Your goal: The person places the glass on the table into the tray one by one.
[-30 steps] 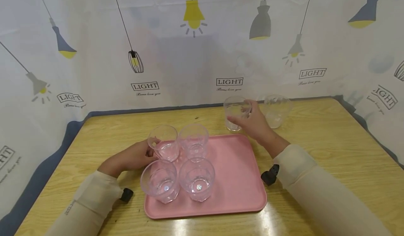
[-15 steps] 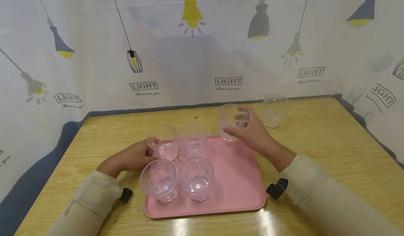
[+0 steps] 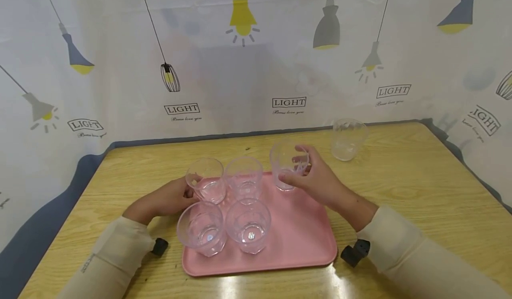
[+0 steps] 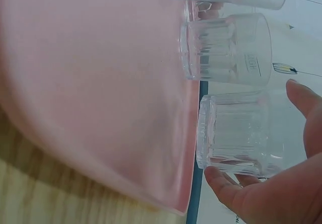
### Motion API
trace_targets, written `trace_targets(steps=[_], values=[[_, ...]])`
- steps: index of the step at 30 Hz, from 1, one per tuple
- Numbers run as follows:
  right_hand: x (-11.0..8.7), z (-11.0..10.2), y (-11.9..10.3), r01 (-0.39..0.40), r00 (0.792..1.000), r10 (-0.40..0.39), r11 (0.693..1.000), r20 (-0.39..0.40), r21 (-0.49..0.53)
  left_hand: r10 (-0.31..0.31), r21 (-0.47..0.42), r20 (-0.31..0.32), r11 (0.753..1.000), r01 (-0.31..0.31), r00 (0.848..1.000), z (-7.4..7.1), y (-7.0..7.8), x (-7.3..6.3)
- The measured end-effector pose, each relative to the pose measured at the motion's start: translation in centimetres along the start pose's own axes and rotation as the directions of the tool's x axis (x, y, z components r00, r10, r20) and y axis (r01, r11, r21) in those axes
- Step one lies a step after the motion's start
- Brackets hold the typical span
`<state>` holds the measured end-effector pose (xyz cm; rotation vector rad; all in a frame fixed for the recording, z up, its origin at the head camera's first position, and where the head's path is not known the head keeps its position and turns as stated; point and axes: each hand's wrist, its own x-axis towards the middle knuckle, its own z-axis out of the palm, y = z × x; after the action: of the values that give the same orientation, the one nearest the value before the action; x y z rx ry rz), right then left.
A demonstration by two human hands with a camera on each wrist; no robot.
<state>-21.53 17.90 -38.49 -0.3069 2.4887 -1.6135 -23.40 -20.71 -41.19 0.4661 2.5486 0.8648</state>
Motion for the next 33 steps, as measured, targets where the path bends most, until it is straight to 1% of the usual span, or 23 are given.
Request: trace_targets(steps=[11,19,24,30,33], values=[[-0.8,0.3,0.0,-0.002,1.000,0.002,1.000,0.026,0.009,-0.007,0.006,-0.004,1.000,0.007,1.000,0.1,-0.2,0.1],[-1.4,0.4,0.6,-0.010,1.000,0.010,1.000,0.022,0.009,-0.016,0.005,-0.002,1.000,0.016,1.000,0.0,0.1,-0.1],[-1.8,0.3,0.8,-0.027,1.000,0.028,1.000,0.012,-0.011,-0.006,-0.001,-0.002,1.000,0.006,1.000,0.1,0.1,-0.2],[-1.9,0.3,1.1,-0.028,1.000,0.029,0.999,0.011,-0.024,-0.020,0.002,-0.003,1.000,0.020,1.000,0.1,0.1,-0.1],[-1.9,0.3,1.2,-0.029,0.999,0.030,0.999,0.013,-0.021,-0.017,-0.004,-0.003,1.000,0.017,1.000,0.1,0.1,-0.1]])
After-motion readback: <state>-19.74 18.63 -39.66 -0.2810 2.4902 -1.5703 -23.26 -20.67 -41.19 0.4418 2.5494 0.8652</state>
